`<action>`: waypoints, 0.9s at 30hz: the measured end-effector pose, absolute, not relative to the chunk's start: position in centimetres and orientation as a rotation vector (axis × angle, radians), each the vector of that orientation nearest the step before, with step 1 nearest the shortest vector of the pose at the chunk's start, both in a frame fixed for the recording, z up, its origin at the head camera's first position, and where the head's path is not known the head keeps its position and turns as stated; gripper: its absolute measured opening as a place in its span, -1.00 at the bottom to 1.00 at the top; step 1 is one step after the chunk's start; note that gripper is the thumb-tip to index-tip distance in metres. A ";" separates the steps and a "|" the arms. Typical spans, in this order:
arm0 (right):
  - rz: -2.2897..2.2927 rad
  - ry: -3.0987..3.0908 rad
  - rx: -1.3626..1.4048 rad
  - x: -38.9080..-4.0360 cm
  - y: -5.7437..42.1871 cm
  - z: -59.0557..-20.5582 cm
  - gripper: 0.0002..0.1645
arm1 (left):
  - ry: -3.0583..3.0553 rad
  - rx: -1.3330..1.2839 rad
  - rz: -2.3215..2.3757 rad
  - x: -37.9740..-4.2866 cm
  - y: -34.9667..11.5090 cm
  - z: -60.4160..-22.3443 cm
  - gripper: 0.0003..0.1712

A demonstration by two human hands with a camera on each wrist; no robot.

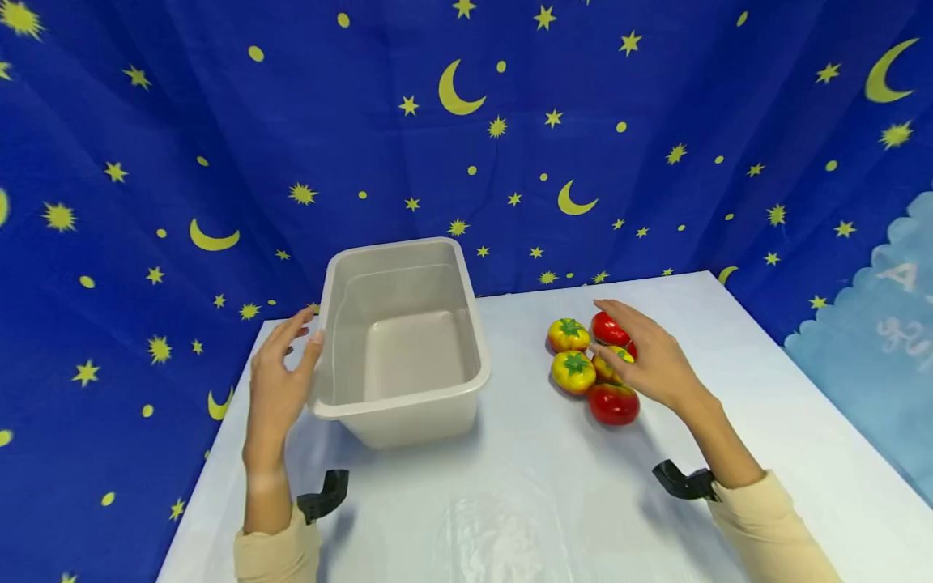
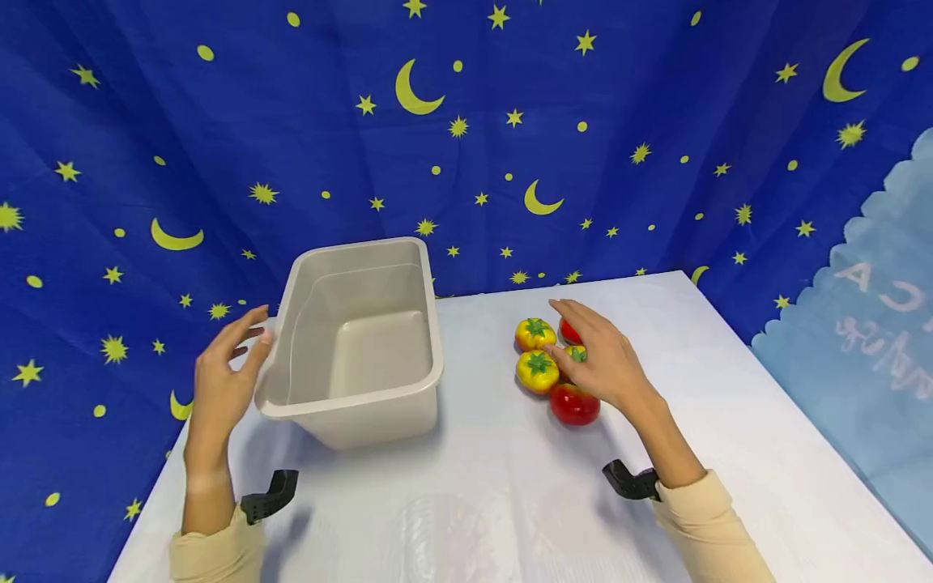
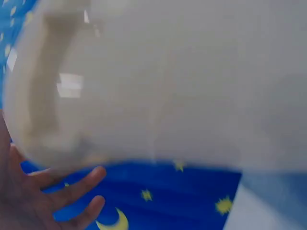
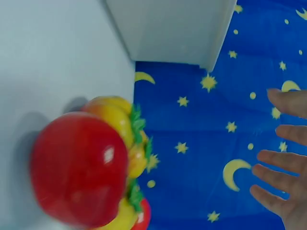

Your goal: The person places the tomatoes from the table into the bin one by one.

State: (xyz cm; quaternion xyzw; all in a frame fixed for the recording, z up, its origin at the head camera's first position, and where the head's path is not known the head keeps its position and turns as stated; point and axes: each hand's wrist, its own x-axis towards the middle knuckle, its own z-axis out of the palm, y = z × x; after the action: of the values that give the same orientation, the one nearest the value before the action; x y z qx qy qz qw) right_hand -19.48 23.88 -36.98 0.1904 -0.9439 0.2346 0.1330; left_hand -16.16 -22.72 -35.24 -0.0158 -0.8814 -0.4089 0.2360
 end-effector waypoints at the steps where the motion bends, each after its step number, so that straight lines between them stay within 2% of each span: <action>1: 0.715 -2.725 0.533 -19.4 24.1 -37.2 -0.22 | -2.387 0.008 -1.187 -16.3 -23.2 -35.4 -0.48; 6: 0.841 -2.679 0.488 -19.2 25.6 -38.7 -0.28 | -2.443 0.162 -1.301 -17.0 -25.0 -36.4 -0.43; 15: 1.024 -2.616 0.371 -17.2 28.3 -43.0 -0.34 | -2.498 0.105 -1.577 -17.7 -25.3 -38.1 -0.33; 27: 1.068 -2.531 0.363 -15.6 29.1 -47.2 -0.33 | -2.224 0.274 -1.950 -18.0 -24.2 -38.3 -0.43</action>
State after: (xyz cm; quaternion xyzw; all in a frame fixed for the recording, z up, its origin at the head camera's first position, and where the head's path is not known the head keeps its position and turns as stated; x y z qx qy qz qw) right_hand -15.63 29.15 -47.22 0.1286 -0.8977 0.3788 0.1844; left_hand -18.03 -24.24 -38.33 0.0919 -0.7461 -0.6540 0.0853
